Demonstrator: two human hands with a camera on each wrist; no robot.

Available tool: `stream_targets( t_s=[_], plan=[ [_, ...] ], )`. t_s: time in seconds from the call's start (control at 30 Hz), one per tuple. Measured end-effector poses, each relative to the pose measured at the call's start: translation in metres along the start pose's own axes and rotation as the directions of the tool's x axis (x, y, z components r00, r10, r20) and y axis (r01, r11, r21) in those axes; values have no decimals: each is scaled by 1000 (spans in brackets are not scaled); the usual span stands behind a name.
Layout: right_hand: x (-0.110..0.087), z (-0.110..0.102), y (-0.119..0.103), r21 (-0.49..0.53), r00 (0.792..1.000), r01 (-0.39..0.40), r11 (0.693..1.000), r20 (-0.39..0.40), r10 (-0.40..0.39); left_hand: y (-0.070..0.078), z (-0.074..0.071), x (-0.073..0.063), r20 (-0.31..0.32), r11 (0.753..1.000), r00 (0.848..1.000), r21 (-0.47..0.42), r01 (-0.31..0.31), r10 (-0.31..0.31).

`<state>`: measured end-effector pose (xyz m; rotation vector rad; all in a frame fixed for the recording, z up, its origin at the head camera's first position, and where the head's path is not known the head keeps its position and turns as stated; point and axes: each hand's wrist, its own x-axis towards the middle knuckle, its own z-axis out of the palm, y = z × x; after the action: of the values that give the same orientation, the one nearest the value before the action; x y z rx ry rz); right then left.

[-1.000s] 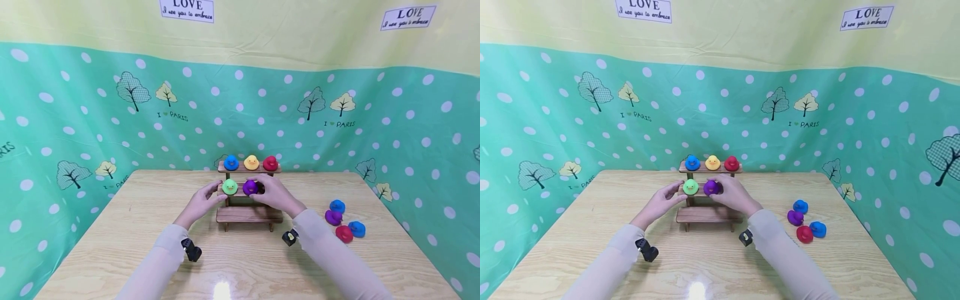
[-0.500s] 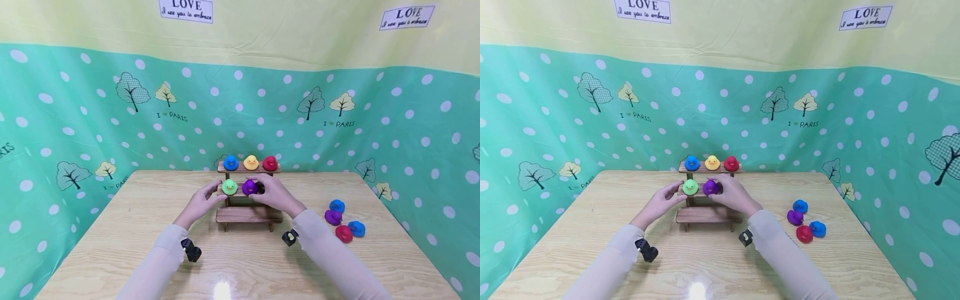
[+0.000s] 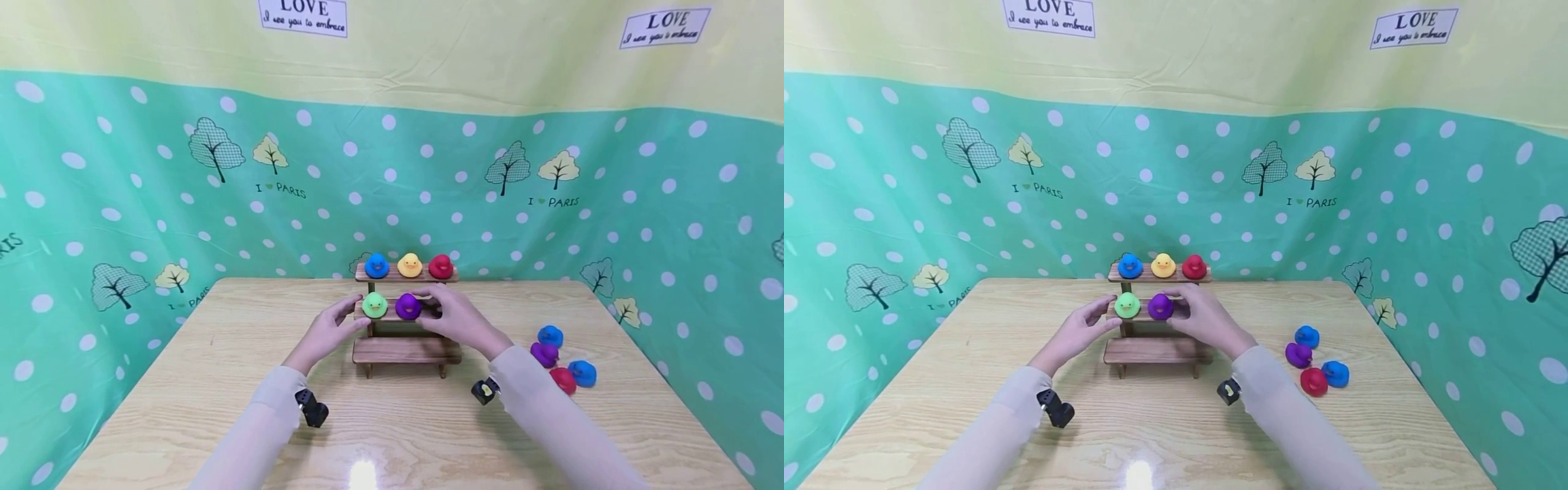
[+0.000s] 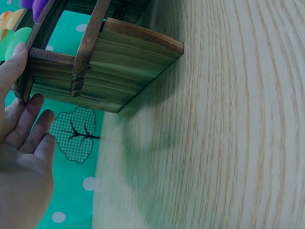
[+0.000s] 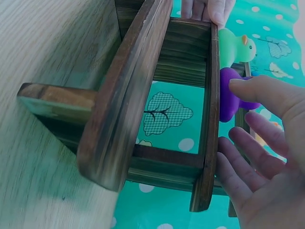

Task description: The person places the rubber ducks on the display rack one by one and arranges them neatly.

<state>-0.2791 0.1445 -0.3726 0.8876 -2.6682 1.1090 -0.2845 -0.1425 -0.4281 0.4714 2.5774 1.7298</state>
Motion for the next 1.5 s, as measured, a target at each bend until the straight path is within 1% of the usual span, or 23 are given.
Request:
stream_targets(
  t_s=[0.17, 0.43, 0.63, 0.77, 0.9, 1.07, 1.23, 1.5],
  plan=[
    [-8, -5, 1, -26, 1000, 12, 1000, -5, -12, 0, 0, 0, 6, 1000, 1000, -2, 1, -1],
    [-21, -15, 5, -77, 1000, 1, 997, -16, -2, -1, -1, 0, 9, 1000, 1000, -11, 14, -14],
    [-34, -23, 9, -117, 997, -70, 991, -40, 66, -1, -1, 1, 12, 1000, 1000, -8, 2, -2],
    [-42, -28, 15, -123, 997, -62, 990, -49, 57, -2, 0, 1, 10, 1000, 1000, -12, -7, 7],
    [-51, -34, 21, -127, 997, -61, 990, -52, 55, -4, 0, 2, 14, 1000, 1000, -20, -2, 2],
    [-65, -45, 28, -160, 995, -80, 984, -71, 70, -4, -1, 2, 15, 1000, 1000, -22, 2, -1],
    [-77, -55, 36, -163, 991, -119, 979, -74, 108, -4, -1, 2, 15, 1000, 1000, -24, 2, -2],
    [-94, -70, 55, -170, 990, -126, 977, -89, 112, -3, 0, 2, 9, 1000, 1000, -8, 9, -9]
  ],
)
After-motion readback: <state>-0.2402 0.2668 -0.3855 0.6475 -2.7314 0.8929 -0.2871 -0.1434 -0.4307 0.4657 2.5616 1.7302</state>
